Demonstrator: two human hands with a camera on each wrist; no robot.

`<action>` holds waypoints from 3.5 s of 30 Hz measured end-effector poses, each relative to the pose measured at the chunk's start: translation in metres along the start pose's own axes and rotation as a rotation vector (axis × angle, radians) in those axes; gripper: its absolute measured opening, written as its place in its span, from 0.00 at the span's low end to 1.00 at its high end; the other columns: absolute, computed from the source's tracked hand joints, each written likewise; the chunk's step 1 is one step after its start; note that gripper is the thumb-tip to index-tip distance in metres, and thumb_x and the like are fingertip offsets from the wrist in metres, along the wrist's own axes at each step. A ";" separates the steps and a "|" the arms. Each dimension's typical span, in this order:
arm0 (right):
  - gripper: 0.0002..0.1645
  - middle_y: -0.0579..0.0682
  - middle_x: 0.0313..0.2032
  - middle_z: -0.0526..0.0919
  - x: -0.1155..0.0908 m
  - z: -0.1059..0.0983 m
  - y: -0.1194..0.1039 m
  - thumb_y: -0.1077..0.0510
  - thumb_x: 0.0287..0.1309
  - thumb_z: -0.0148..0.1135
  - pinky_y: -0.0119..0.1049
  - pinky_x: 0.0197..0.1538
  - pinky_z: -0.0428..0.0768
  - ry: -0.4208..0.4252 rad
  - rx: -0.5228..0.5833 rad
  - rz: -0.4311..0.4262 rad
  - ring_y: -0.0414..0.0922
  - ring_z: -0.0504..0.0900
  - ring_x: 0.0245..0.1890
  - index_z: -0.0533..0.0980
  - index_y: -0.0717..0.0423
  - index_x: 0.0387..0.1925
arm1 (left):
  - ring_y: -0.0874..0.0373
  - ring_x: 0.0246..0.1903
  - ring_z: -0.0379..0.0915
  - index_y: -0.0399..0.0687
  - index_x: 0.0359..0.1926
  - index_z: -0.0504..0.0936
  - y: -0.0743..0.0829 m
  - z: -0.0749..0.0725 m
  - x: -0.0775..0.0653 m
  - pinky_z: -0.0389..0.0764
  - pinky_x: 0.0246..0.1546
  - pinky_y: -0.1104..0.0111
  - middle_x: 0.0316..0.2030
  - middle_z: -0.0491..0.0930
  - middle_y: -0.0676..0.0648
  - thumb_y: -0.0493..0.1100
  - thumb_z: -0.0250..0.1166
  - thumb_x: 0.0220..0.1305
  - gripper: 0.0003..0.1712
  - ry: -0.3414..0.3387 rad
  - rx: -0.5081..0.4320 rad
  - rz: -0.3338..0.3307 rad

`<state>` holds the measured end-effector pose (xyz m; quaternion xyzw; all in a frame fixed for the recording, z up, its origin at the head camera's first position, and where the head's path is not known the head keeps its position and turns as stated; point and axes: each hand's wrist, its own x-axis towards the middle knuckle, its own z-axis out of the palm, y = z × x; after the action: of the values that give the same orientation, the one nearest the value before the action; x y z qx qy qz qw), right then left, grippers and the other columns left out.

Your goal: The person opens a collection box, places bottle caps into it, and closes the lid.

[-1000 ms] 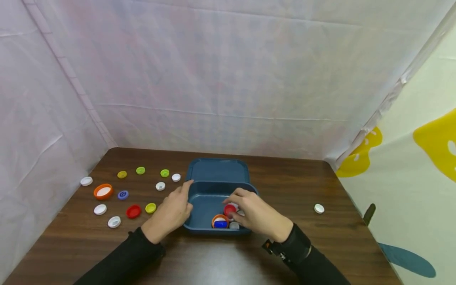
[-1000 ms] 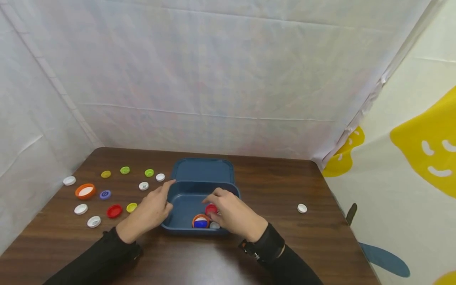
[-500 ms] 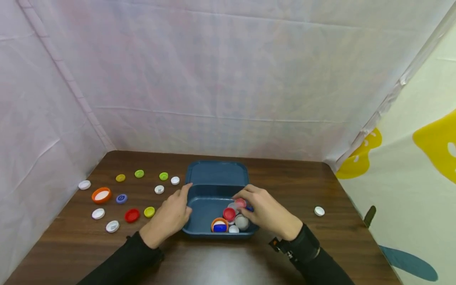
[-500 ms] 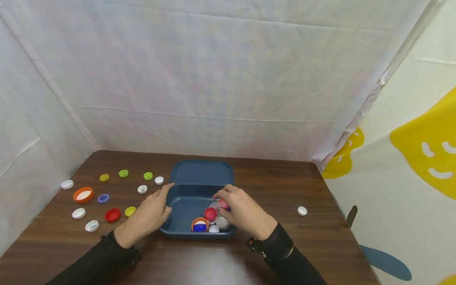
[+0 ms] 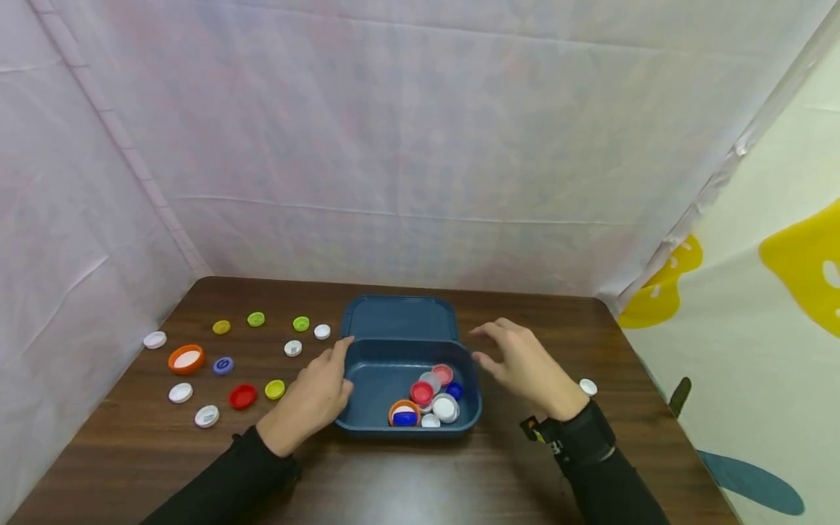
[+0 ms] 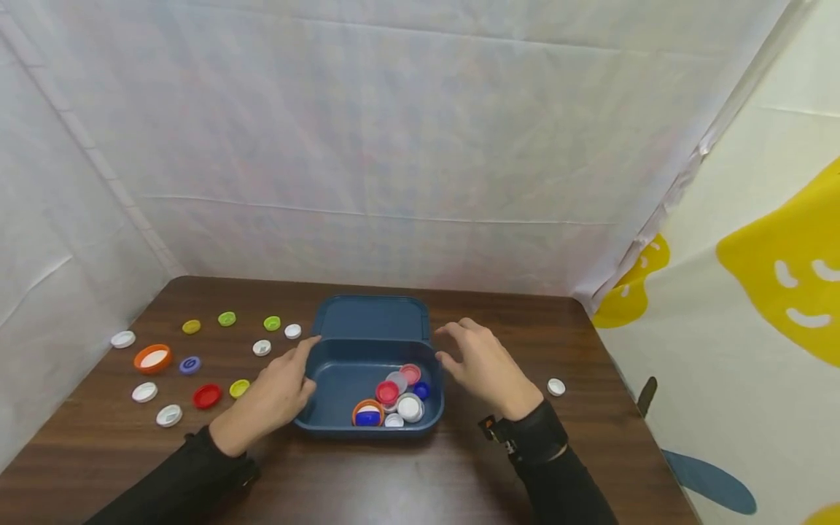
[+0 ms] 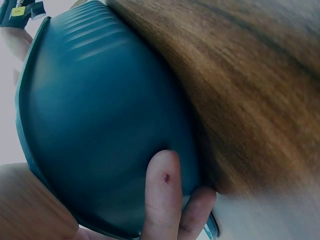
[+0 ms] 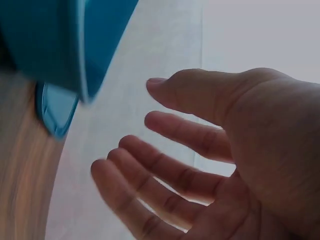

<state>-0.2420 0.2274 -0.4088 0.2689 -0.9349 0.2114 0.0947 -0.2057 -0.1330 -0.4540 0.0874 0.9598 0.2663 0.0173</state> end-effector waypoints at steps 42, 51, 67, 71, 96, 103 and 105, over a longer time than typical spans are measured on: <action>0.30 0.79 0.56 0.89 -0.056 -0.032 0.137 0.58 0.74 0.78 0.57 0.48 0.93 -0.296 -0.049 0.572 0.64 0.93 0.46 0.82 0.78 0.65 | 0.52 0.31 0.80 0.36 0.88 0.64 0.000 0.004 0.001 0.86 0.32 0.65 0.61 0.86 0.29 0.32 0.64 0.78 0.42 0.015 -0.005 -0.009; 0.22 0.71 0.49 0.92 -0.054 -0.028 0.133 0.64 0.66 0.82 0.56 0.47 0.92 -0.287 -0.034 0.512 0.61 0.92 0.44 0.85 0.74 0.55 | 0.51 0.32 0.80 0.35 0.88 0.64 -0.002 0.003 0.001 0.88 0.33 0.63 0.58 0.86 0.29 0.31 0.65 0.77 0.42 0.014 0.004 -0.005; 0.06 0.58 0.35 0.90 -0.036 -0.017 0.104 0.67 0.65 0.78 0.54 0.43 0.88 -0.187 -0.074 0.369 0.53 0.87 0.36 0.88 0.65 0.42 | 0.50 0.34 0.82 0.36 0.88 0.65 -0.002 0.003 0.002 0.88 0.34 0.62 0.63 0.86 0.28 0.31 0.65 0.76 0.42 0.017 0.000 -0.007; 0.07 0.56 0.35 0.90 -0.030 -0.013 0.091 0.66 0.64 0.77 0.52 0.42 0.86 -0.153 -0.067 0.311 0.51 0.85 0.35 0.88 0.65 0.42 | 0.52 0.31 0.79 0.35 0.88 0.65 -0.003 0.004 0.002 0.85 0.31 0.64 0.62 0.85 0.28 0.31 0.64 0.76 0.42 0.018 -0.009 0.000; 0.07 0.57 0.41 0.88 0.013 0.021 -0.043 0.69 0.67 0.77 0.32 0.40 0.89 -0.095 0.063 -0.078 0.43 0.85 0.35 0.90 0.62 0.46 | 0.50 0.33 0.81 0.36 0.88 0.65 -0.001 0.002 0.003 0.88 0.34 0.61 0.63 0.85 0.29 0.32 0.65 0.78 0.42 0.008 0.009 -0.016; 0.10 0.59 0.42 0.89 0.011 0.025 -0.043 0.67 0.68 0.82 0.38 0.45 0.93 -0.104 0.047 -0.059 0.52 0.91 0.41 0.91 0.63 0.48 | 0.51 0.32 0.80 0.36 0.88 0.64 0.001 0.000 0.002 0.86 0.33 0.62 0.63 0.85 0.29 0.32 0.65 0.78 0.42 0.007 0.008 -0.013; 0.11 0.60 0.42 0.90 0.011 0.025 -0.041 0.67 0.67 0.83 0.40 0.46 0.94 -0.098 0.031 -0.057 0.54 0.92 0.43 0.91 0.63 0.49 | 0.50 0.33 0.81 0.36 0.88 0.64 0.001 -0.001 0.002 0.88 0.34 0.62 0.64 0.85 0.28 0.32 0.65 0.78 0.42 0.006 0.009 -0.014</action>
<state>-0.2306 0.1798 -0.4135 0.3069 -0.9269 0.2098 0.0504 -0.2078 -0.1321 -0.4529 0.0799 0.9616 0.2619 0.0159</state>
